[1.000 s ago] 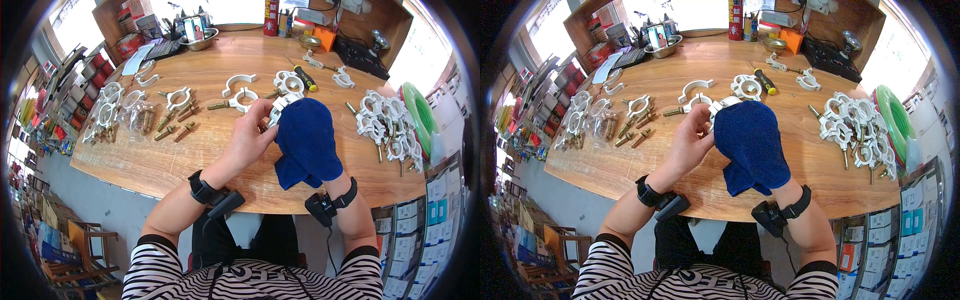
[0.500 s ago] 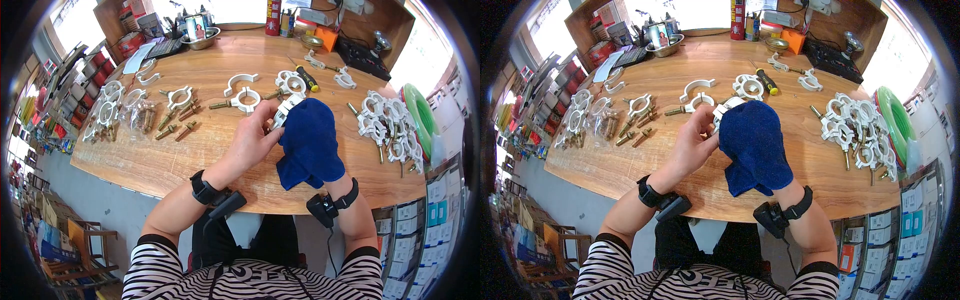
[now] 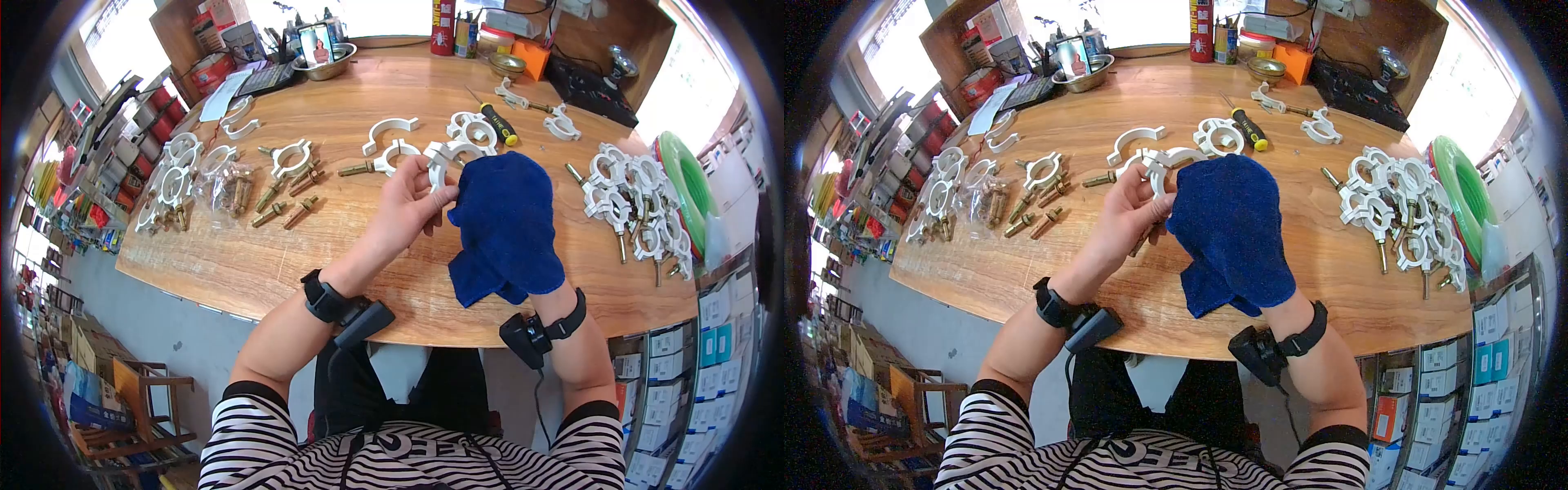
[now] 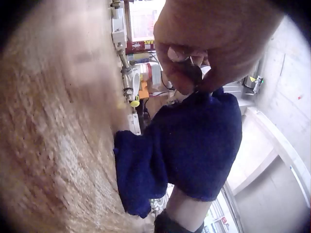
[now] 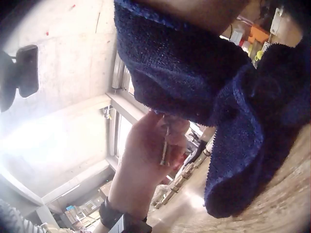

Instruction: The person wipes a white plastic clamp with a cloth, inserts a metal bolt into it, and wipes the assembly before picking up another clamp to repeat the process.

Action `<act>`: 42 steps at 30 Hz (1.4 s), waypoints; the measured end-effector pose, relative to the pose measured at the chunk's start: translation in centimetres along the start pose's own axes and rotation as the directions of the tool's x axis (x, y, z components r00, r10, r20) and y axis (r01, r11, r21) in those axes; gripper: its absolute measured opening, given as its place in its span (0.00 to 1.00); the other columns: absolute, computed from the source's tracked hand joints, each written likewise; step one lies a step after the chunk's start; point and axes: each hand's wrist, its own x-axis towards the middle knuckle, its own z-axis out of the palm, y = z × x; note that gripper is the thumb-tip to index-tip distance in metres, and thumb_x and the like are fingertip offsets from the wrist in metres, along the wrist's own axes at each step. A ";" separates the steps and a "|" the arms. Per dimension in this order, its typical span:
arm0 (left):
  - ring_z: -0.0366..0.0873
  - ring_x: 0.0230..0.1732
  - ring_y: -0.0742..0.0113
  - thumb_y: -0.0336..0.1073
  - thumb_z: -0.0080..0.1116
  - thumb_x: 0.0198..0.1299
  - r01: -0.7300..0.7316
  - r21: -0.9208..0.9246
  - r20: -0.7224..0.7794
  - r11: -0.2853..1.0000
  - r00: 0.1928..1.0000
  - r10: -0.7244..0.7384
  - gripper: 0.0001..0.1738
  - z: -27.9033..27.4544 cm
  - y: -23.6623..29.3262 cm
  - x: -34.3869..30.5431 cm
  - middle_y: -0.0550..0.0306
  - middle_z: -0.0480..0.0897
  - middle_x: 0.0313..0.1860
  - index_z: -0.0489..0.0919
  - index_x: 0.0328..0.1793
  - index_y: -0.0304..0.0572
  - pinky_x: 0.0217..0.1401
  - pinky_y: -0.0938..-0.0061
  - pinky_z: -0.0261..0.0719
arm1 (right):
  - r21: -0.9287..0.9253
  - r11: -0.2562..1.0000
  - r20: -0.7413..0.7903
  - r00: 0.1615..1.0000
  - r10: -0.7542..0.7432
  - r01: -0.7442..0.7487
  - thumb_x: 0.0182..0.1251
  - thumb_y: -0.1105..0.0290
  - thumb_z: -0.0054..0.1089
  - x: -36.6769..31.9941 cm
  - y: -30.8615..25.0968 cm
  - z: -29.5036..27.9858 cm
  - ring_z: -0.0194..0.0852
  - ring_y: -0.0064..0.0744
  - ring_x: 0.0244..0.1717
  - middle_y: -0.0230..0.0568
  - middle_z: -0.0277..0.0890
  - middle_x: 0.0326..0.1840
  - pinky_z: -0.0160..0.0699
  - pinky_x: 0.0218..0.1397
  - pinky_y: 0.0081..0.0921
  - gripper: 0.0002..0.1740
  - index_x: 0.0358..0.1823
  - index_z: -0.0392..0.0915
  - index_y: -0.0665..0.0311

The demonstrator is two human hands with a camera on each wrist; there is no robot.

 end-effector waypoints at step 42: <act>0.74 0.36 0.74 0.23 0.49 0.55 -0.078 -0.071 0.091 0.994 0.992 0.084 0.20 0.7 0.0 -0.8 0.53 0.71 0.50 0.62 0.55 0.37 0.34 0.83 0.73 | 0.045 0.984 -0.157 0.974 -0.166 0.175 0.50 0.67 0.56 -1.8 1.5 2.0 0.68 0.44 0.42 0.44 0.71 0.39 0.65 0.47 0.38 0.13 0.38 0.73 0.62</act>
